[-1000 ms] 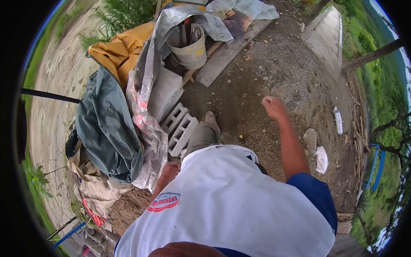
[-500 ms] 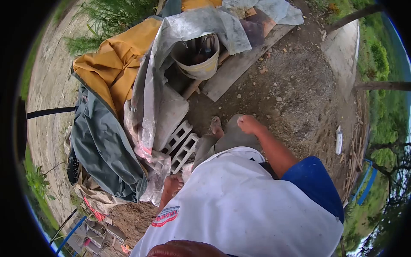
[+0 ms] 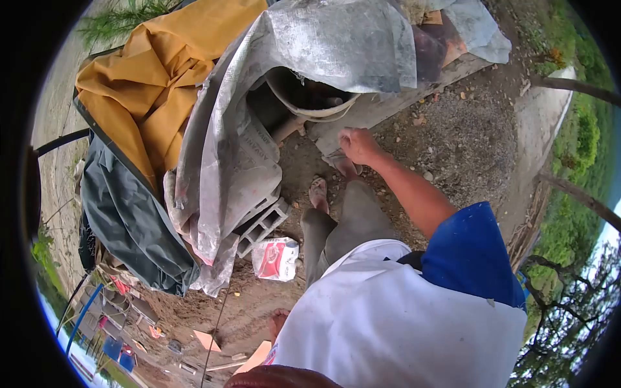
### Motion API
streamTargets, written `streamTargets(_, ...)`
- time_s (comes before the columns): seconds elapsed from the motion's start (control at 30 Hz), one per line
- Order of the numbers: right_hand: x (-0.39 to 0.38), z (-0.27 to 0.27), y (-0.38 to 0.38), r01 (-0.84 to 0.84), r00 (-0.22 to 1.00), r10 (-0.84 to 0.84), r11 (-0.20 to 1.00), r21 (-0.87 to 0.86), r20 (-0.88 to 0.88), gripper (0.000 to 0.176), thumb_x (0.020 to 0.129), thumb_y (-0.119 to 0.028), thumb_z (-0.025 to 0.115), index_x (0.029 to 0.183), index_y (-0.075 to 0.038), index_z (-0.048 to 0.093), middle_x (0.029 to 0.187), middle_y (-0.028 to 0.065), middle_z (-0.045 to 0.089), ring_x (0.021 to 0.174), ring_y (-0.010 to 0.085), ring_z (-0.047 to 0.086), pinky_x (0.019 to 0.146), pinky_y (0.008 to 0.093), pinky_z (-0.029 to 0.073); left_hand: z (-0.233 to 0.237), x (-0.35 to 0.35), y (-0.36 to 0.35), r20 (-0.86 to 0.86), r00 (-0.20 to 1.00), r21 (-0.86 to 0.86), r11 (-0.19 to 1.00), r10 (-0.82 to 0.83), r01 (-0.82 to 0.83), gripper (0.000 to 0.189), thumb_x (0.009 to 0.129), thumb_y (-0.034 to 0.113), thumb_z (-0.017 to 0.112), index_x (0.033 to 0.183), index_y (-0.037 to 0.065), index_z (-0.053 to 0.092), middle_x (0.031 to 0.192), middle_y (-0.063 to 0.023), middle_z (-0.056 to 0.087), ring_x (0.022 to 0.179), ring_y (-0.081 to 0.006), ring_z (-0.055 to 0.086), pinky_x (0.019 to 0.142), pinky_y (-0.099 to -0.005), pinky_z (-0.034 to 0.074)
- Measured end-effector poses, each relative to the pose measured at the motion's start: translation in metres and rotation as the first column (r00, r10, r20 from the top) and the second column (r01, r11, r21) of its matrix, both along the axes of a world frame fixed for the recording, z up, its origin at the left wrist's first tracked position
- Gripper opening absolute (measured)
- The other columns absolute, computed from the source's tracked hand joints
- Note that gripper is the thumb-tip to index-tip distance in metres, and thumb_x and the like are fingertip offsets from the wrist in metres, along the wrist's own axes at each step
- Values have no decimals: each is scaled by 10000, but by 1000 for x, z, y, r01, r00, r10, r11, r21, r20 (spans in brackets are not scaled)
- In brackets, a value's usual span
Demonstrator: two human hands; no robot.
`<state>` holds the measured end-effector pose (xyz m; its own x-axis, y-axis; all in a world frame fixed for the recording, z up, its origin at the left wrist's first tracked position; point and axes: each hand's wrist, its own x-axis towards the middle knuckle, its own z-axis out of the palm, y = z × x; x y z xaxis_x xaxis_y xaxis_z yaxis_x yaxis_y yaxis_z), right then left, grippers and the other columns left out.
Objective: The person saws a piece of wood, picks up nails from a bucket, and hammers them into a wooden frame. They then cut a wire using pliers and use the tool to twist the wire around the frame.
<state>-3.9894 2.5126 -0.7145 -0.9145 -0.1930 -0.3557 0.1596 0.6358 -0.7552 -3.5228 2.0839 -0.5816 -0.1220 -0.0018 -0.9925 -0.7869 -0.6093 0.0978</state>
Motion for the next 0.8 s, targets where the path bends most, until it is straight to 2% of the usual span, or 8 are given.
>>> streamTargets(0.03,-35,-16,-8,-16,999,17,999,29,-44,185,865,-142,579,989,-23,648,778,140,676,667,239,659,649,362,514,-2,9,16,50,996,29,997,75,-76,132,819,-67,487,783,-4,597,732,-114,633,564,-185,610,483,-317,505)
streamTargets(0.1,-105,-70,-27,1,972,-8,1000,-29,-237,208,868,-170,592,1027,-47,641,769,136,662,688,251,649,679,396,518,-15,13,67,226,959,-35,982,-173,185,148,820,-70,477,783,3,601,719,-108,637,551,-169,596,479,-312,502)
streamTargets(0.17,-156,-122,-54,-63,842,326,851,522,-430,228,897,-200,556,1058,-59,635,879,144,663,849,244,650,793,423,510,-40,32,101,174,961,-18,975,-214,220,189,819,-79,448,784,6,613,678,-99,638,542,-156,596,494,-284,505)
streamTargets(0.23,-198,-158,-79,-96,793,488,691,716,-365,230,900,-204,554,1056,-56,638,885,146,665,852,249,651,794,423,510,-42,-21,137,259,880,-85,898,-398,432,210,821,-84,430,785,4,618,658,-96,635,543,-157,603,504,-270,510)
streamTargets(0.27,-216,-172,-87,-129,792,527,639,758,-309,232,902,-205,553,1056,-55,639,888,147,665,854,251,652,794,423,511,-44,-43,149,269,908,-117,925,-320,360,229,816,-102,410,782,-11,618,676,-105,640,551,-166,615,523,-273,524)
streamTargets(0.37,-242,-195,-94,-199,782,580,580,790,-228,236,906,-211,550,1054,-51,644,897,151,668,859,259,653,794,423,511,-69,-35,171,199,980,-129,991,-9,36,237,812,-119,396,783,-29,613,702,-117,644,561,-176,624,544,-288,537)
streamTargets(0.4,-244,-199,-92,-208,777,588,578,789,-226,238,908,-213,549,1053,-50,645,900,152,669,861,261,654,794,422,511,-76,-29,170,190,960,-39,979,204,-200,214,820,-122,416,787,-42,612,733,-131,650,577,-188,636,563,-296,548)
streamTargets(0.8,-253,-233,-59,-236,774,595,590,772,-217,263,927,-235,538,1045,-35,662,938,165,679,883,291,661,794,421,514,-103,-18,202,307,951,-83,997,30,-5,174,835,-40,456,796,-12,623,677,-100,633,575,-186,630,552,-312,560)
